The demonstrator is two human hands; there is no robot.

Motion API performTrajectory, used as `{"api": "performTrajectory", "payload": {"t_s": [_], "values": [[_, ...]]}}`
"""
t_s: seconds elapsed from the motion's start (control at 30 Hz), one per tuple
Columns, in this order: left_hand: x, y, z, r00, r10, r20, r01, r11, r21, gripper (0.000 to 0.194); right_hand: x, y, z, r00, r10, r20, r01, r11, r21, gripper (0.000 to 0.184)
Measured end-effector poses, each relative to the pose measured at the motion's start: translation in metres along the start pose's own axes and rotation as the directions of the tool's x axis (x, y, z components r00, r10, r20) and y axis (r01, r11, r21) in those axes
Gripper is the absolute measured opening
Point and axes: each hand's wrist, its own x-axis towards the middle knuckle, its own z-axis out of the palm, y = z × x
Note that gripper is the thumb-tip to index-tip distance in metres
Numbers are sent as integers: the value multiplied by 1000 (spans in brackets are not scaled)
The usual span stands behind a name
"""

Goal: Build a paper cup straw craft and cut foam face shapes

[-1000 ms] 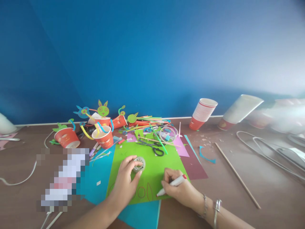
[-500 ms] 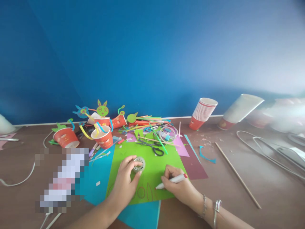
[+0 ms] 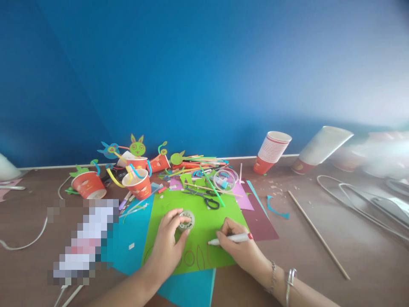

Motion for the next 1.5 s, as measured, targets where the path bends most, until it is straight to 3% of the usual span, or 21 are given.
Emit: {"api": "performTrajectory", "payload": {"t_s": [0.87, 1.5], "values": [[1, 0, 0, 1000, 15, -19, -15, 1000, 17, 16, 1, 5, -2, 996, -92, -23, 92, 996, -9, 20], [1, 0, 0, 999, 21, -24, -20, 1000, 23, 17, -1, 2, -6, 995, -58, 84, 57, 998, 18, 16]]}}
